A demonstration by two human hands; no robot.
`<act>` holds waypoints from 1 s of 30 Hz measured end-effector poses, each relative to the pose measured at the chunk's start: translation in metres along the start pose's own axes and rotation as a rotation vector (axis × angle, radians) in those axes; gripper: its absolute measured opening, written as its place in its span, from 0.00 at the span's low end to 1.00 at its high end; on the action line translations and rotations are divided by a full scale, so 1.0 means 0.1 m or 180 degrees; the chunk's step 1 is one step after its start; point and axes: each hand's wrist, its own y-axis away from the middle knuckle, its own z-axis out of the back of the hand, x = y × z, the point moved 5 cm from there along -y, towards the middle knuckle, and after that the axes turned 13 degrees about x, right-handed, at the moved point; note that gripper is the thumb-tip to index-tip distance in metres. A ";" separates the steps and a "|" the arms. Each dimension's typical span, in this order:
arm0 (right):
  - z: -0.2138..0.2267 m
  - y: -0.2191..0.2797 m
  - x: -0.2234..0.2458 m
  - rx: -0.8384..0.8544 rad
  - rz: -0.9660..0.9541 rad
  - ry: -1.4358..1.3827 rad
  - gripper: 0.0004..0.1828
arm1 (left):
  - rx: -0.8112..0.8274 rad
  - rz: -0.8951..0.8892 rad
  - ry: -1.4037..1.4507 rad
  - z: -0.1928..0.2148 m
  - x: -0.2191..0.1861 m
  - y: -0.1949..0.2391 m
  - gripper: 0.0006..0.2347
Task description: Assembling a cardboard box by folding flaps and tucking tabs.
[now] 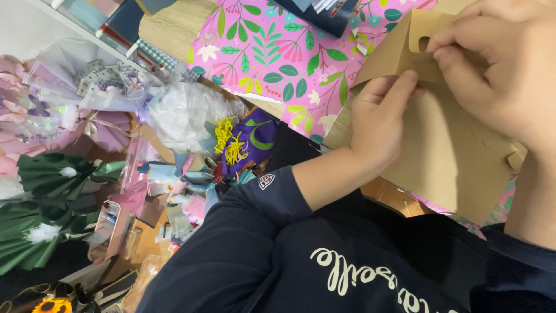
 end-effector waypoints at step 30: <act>0.02 0.02 -0.10 -0.0204 -0.0109 0.2377 0.07 | 0.0372 -0.0126 0.1144 -0.05 0.31 -0.20 0.03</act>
